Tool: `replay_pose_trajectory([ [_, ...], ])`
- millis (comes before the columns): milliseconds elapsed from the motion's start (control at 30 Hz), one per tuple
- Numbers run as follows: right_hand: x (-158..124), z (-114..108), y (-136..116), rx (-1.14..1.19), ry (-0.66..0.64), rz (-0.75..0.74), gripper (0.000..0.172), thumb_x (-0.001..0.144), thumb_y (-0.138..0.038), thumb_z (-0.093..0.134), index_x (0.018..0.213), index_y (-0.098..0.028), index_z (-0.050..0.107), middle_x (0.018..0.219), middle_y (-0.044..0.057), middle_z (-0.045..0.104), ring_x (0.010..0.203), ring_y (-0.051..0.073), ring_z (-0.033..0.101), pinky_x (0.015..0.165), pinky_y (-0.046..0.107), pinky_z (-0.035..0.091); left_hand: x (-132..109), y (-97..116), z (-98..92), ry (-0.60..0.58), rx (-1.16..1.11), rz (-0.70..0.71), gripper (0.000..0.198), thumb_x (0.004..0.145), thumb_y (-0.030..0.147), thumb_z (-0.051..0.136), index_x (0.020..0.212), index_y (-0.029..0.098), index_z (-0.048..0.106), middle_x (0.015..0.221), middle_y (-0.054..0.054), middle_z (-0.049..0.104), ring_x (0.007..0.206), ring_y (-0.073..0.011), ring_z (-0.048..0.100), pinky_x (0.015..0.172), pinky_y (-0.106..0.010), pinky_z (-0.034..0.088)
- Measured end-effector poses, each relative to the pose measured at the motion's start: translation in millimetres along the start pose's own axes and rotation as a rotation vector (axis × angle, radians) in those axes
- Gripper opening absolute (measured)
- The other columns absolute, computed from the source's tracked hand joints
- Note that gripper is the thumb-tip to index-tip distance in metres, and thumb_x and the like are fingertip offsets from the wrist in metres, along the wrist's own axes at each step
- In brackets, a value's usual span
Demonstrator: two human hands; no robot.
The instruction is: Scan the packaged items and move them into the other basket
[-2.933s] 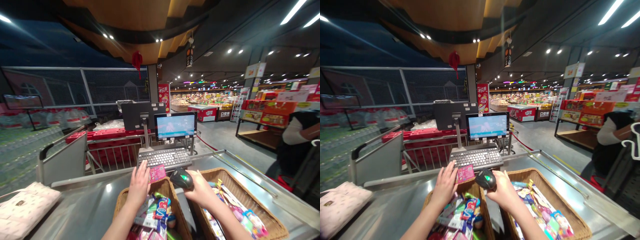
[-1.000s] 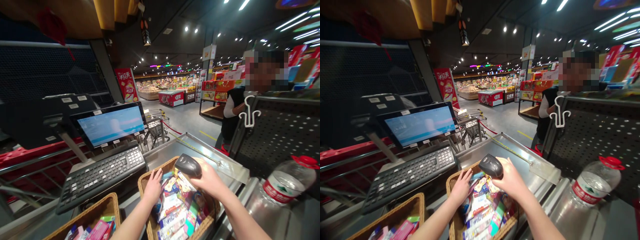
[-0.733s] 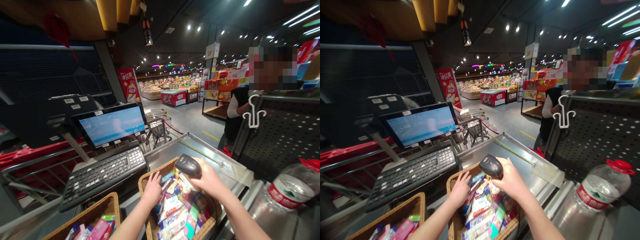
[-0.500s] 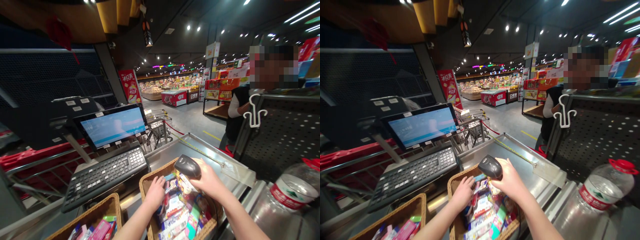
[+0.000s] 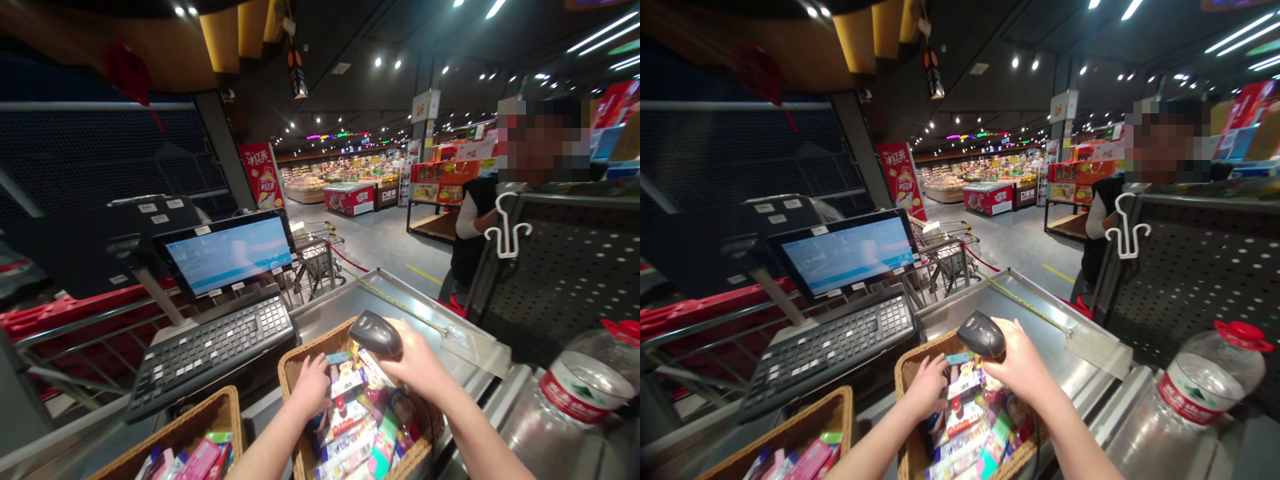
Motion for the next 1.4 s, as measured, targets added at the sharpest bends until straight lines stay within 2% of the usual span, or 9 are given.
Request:
replay_pose_trajectory([
  [67,0,0,1,-0.007,0.013,0.003,0.050,0.068,-0.020,0.063,0.117,-0.021,0.067,0.123,0.011,0.070,0.119,0.034,0.061,0.108,0.054,0.041,-2,4,-4.8,0.049,0.000,0.009,0.025,0.072,0.033,0.071,0.092,0.020,0.077,0.145,-0.014,0.055,0.145,-0.0328,0.035,0.121,-0.057,0.015],
  [200,-1,-1,-1,-0.018,0.031,0.007,0.049,0.068,-0.019,0.061,0.118,-0.021,0.066,0.123,0.011,0.069,0.119,0.033,0.061,0.107,0.053,0.042,-12,6,-17.6,0.195,0.007,0.007,0.020,0.079,0.023,0.060,0.093,0.019,0.074,0.152,-0.013,0.048,0.147,-0.0283,0.033,0.123,-0.056,0.010],
  [333,-1,0,-6,-0.025,0.038,0.001,0.042,0.070,-0.021,0.061,0.112,-0.021,0.068,0.121,0.011,0.070,0.116,0.034,0.063,0.106,0.054,0.042,-29,0,-36.6,0.416,0.033,-0.014,0.012,0.079,0.018,0.059,0.086,0.020,0.069,0.153,-0.012,0.046,0.144,-0.0282,0.039,0.121,-0.059,0.017],
  [533,1,8,-19,-0.037,0.040,-0.036,0.039,0.073,-0.024,0.061,0.111,-0.020,0.068,0.120,0.011,0.071,0.113,0.033,0.064,0.104,0.053,0.043,-61,-14,-73.9,0.597,0.180,-0.063,0.013,0.081,0.017,0.057,0.089,0.020,0.066,0.151,-0.013,0.048,0.144,-0.0301,0.038,0.120,-0.060,0.021],
  [767,7,26,-41,-0.074,0.028,-0.102,0.050,0.067,-0.018,0.061,0.116,-0.019,0.068,0.125,0.013,0.069,0.125,0.035,0.057,0.111,0.057,0.036,-97,-30,-112.8,0.692,0.300,-0.153,0.015,0.083,0.014,0.052,0.085,0.020,0.066,0.151,-0.014,0.048,0.144,-0.0295,0.039,0.119,-0.061,0.022],
  [967,14,44,-68,-0.090,0.007,-0.174,0.051,0.064,-0.018,0.062,0.115,-0.016,0.069,0.126,0.015,0.069,0.126,0.036,0.056,0.110,0.053,0.039,-127,-43,-133.1,0.762,0.338,-0.229,0.019,0.085,0.013,0.050,0.089,0.020,0.067,0.151,-0.013,0.048,0.143,-0.0290,0.040,0.119,-0.060,0.021],
  [1200,13,67,-97,-0.064,-0.028,-0.216,0.047,0.069,-0.021,0.065,0.116,-0.023,0.069,0.129,0.011,0.068,0.126,0.035,0.057,0.113,0.057,0.034,-158,-57,-139.3,0.820,0.340,-0.287,0.022,0.085,0.013,0.050,0.095,0.020,0.068,0.151,-0.012,0.049,0.142,-0.0289,0.042,0.120,-0.059,0.018],
  [1400,4,91,-113,-0.084,-0.086,-0.192,0.048,0.064,-0.016,0.064,0.111,-0.020,0.070,0.125,0.013,0.069,0.126,0.036,0.057,0.115,0.059,0.031,-183,-71,-135.5,0.859,0.352,-0.323,0.018,0.083,0.013,0.055,0.094,0.019,0.068,0.149,-0.014,0.050,0.140,-0.0312,0.044,0.119,-0.060,0.021],
])
Point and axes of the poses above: each hand's wrist, its own x-axis towards the middle knuckle, its own z-axis out of the palm, y = z × x, the point moved 1 cm from there along x, towards the middle knuckle
